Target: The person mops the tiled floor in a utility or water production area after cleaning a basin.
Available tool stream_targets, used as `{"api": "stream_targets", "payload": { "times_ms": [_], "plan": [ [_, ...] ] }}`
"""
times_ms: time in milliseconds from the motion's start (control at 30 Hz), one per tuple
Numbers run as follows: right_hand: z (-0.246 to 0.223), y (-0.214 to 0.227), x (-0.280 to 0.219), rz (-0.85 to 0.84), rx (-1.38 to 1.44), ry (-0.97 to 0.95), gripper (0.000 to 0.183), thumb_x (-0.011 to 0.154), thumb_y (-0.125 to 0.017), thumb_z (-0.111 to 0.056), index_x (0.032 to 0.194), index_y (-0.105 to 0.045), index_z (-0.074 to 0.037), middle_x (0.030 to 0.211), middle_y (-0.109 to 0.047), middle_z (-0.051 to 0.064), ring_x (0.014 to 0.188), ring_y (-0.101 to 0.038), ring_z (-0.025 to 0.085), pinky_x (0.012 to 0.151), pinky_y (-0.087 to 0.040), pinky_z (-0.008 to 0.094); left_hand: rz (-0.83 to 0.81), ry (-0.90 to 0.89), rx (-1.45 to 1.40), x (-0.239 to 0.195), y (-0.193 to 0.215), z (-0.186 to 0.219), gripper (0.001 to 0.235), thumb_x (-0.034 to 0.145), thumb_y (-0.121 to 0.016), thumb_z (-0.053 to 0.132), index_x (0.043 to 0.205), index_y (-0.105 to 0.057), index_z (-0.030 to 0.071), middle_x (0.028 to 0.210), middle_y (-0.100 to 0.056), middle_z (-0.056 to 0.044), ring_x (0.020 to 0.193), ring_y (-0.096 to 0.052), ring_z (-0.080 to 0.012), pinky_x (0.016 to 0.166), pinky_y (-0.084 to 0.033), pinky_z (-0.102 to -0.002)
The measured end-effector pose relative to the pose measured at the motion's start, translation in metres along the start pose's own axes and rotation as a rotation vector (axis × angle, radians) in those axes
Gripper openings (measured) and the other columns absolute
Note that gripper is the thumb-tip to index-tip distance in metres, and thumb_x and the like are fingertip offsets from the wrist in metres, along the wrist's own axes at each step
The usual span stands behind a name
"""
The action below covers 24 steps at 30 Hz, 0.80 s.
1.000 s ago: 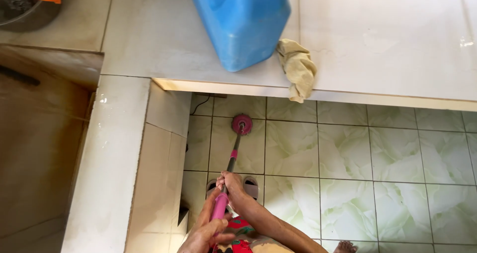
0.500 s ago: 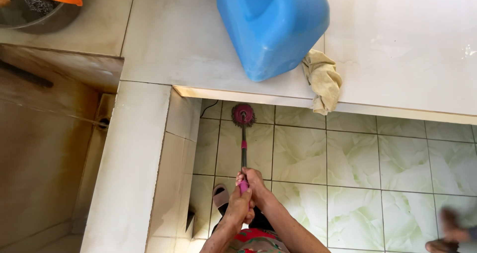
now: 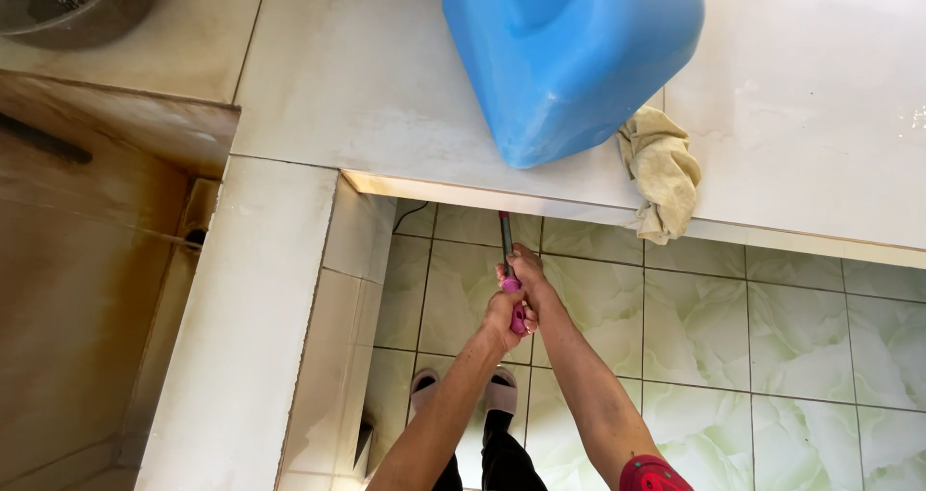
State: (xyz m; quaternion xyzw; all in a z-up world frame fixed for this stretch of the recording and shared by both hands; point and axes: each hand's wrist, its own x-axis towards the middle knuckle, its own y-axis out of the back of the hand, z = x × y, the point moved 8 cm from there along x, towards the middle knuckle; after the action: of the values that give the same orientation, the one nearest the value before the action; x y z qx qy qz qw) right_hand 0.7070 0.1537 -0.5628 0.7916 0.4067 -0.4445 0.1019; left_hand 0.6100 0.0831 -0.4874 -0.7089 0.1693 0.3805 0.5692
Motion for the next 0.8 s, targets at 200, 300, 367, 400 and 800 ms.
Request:
{"api": "stream_targets", "payload": {
  "times_ms": [200,300,367,400,800],
  "plan": [
    [0.085,-0.008,-0.068,0.023,-0.027,-0.045,0.064,0.104,-0.047,-0.008,0.162,-0.026,-0.027,0.077,-0.06,0.015,0.052,-0.055,0.023,0.048,-0.052,0.039,0.161,-0.046,0.058,-0.138,0.039,-0.037,0.061,0.1,-0.062,0.017,0.147,-0.033,0.042,0.067,-0.048,0.001,0.043,-0.033,-0.0058,0.036,-0.023,-0.022],
    [0.099,-0.046,-0.191,0.088,0.282,-0.249,0.054,0.105,-0.046,-0.01,0.152,-0.029,-0.032,0.075,-0.057,0.013,0.059,-0.052,0.023,0.051,-0.048,0.039,0.194,0.043,0.078,-0.229,0.035,-0.044,0.066,0.1,-0.06,0.014,0.149,-0.029,0.046,0.076,-0.054,-0.005,0.047,-0.039,-0.0089,0.04,-0.028,-0.023],
    [0.118,-0.035,-0.208,0.032,0.282,-0.19,0.032,0.107,-0.046,-0.01,0.137,-0.038,-0.016,0.076,-0.058,0.012,0.061,-0.054,0.021,0.052,-0.049,0.037,0.206,0.077,0.104,-0.277,0.004,-0.044,0.069,0.1,-0.061,0.013,0.148,-0.026,0.049,0.079,-0.054,-0.007,0.049,-0.04,-0.0114,0.042,-0.03,-0.025],
    [0.123,-0.031,-0.215,-0.025,0.281,-0.13,0.017,0.109,-0.045,-0.011,0.123,-0.048,-0.001,0.077,-0.059,0.01,0.063,-0.056,0.02,0.053,-0.051,0.035,0.216,0.109,0.129,-0.3,-0.012,-0.045,0.072,0.101,-0.062,0.012,0.147,-0.023,0.052,0.082,-0.055,-0.01,0.05,-0.042,-0.014,0.044,-0.031,-0.027],
    [0.0,0.06,-0.074,-0.2,0.174,-0.201,0.023,0.099,-0.046,-0.02,0.089,-0.062,-0.006,0.07,-0.061,0.008,0.06,-0.055,0.022,0.052,-0.047,0.034,0.05,-0.126,0.698,-0.116,-0.12,-0.025,0.09,0.092,-0.053,0.005,0.16,-0.009,0.043,0.069,-0.057,-0.005,0.044,-0.054,-0.0158,0.035,-0.035,-0.031]
  ]
}}
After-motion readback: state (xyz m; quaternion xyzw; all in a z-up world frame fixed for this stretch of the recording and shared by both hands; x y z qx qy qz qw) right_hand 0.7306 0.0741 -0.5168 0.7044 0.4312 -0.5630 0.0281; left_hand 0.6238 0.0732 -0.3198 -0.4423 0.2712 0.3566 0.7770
